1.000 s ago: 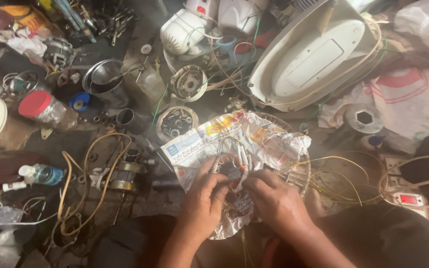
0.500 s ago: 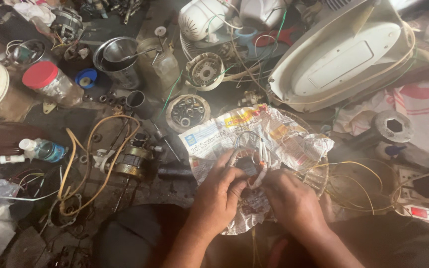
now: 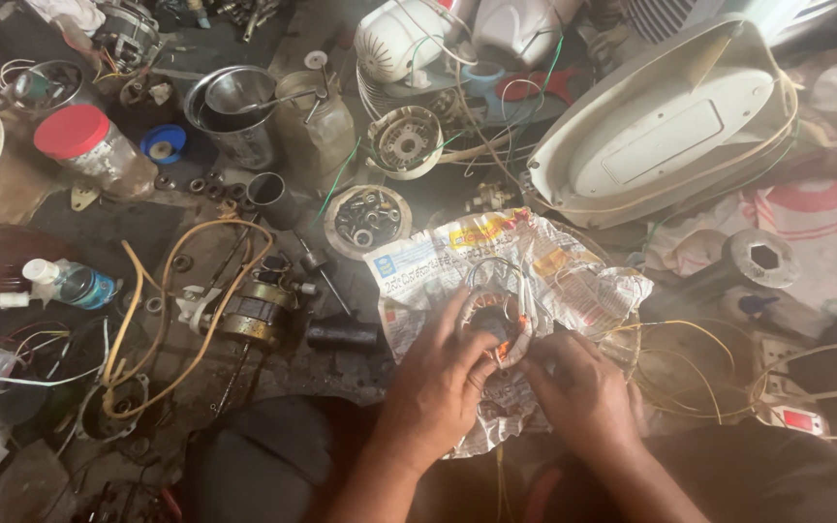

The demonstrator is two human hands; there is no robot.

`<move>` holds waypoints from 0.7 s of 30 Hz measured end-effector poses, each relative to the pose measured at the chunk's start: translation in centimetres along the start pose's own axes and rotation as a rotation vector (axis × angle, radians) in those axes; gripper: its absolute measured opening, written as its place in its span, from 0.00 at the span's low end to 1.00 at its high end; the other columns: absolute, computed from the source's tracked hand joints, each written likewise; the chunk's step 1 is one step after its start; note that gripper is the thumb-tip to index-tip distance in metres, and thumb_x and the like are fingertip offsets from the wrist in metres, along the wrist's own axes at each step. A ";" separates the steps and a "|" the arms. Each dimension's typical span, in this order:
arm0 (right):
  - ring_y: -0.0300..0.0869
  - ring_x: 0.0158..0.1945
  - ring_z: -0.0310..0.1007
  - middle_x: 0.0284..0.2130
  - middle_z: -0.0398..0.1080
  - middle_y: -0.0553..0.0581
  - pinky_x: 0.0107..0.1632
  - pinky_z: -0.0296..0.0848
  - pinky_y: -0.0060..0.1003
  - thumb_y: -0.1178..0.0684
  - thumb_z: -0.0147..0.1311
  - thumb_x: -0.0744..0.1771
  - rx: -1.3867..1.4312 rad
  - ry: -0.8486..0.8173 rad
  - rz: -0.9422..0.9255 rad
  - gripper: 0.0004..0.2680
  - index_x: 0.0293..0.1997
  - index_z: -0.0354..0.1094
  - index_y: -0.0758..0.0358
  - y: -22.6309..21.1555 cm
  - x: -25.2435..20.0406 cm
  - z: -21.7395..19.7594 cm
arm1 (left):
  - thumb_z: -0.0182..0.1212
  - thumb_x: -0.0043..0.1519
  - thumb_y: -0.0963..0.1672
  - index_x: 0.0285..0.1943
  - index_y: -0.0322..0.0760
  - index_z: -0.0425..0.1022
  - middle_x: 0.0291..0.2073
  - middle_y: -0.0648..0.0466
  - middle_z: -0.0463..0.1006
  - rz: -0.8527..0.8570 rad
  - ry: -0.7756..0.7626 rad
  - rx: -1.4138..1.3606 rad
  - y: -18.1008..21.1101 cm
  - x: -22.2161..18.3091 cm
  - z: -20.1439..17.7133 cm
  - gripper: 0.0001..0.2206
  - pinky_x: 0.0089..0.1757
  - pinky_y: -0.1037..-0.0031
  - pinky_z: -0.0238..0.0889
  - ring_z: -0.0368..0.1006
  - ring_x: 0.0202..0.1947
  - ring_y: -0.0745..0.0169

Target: The person uses a screwdriver to adjust connections on a small electrical component, likely a fan capacitor, while seated on the floor. They repeatedly tighten and loosen wires attached to the component.

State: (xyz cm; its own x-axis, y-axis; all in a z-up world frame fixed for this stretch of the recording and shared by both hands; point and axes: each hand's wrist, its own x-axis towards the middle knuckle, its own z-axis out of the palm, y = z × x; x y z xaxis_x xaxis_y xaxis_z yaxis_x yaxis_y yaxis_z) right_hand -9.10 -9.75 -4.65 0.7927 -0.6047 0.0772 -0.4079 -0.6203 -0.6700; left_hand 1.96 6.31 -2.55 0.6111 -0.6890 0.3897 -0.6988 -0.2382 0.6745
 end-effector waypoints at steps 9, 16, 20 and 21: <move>0.42 0.28 0.76 0.32 0.77 0.52 0.34 0.74 0.40 0.52 0.64 0.61 0.033 0.005 -0.003 0.09 0.43 0.73 0.55 -0.2 -0.1 -0.1 | 0.63 0.64 0.45 0.50 0.31 0.75 0.59 0.43 0.71 0.282 0.110 0.421 -0.3 0.2 1.6 0.12 0.63 0.55 0.59 0.63 0.65 0.45; 0.42 0.25 0.74 0.31 0.77 0.52 0.31 0.73 0.39 0.54 0.65 0.60 0.100 0.046 -0.075 0.11 0.44 0.73 0.57 0.5 -0.1 0.3 | 0.62 0.61 0.41 0.43 0.32 0.74 0.47 0.49 0.74 0.174 0.070 0.297 0.6 0.0 1.3 0.06 0.57 0.60 0.60 0.66 0.58 0.46; 0.43 0.24 0.74 0.31 0.77 0.54 0.30 0.73 0.40 0.54 0.66 0.60 0.101 0.039 -0.069 0.11 0.43 0.74 0.58 0.4 0.1 0.3 | 0.61 0.60 0.40 0.43 0.32 0.74 0.46 0.49 0.75 0.116 0.093 0.213 1.1 0.2 1.2 0.06 0.56 0.60 0.62 0.66 0.57 0.44; 0.44 0.24 0.74 0.31 0.77 0.54 0.30 0.72 0.40 0.54 0.66 0.60 0.105 0.041 -0.070 0.11 0.43 0.73 0.58 0.4 0.0 0.3 | 0.61 0.60 0.40 0.42 0.32 0.74 0.45 0.48 0.76 0.091 0.099 0.178 1.1 0.2 1.3 0.05 0.56 0.59 0.62 0.66 0.56 0.43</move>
State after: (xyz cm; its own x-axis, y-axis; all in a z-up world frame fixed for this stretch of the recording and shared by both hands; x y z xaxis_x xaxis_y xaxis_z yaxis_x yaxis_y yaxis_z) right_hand -9.14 -9.89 -5.11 0.7972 -0.5834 0.1551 -0.3010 -0.6069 -0.7356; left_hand 0.81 5.05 -2.52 0.5696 -0.6449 0.5096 -0.8022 -0.3013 0.5154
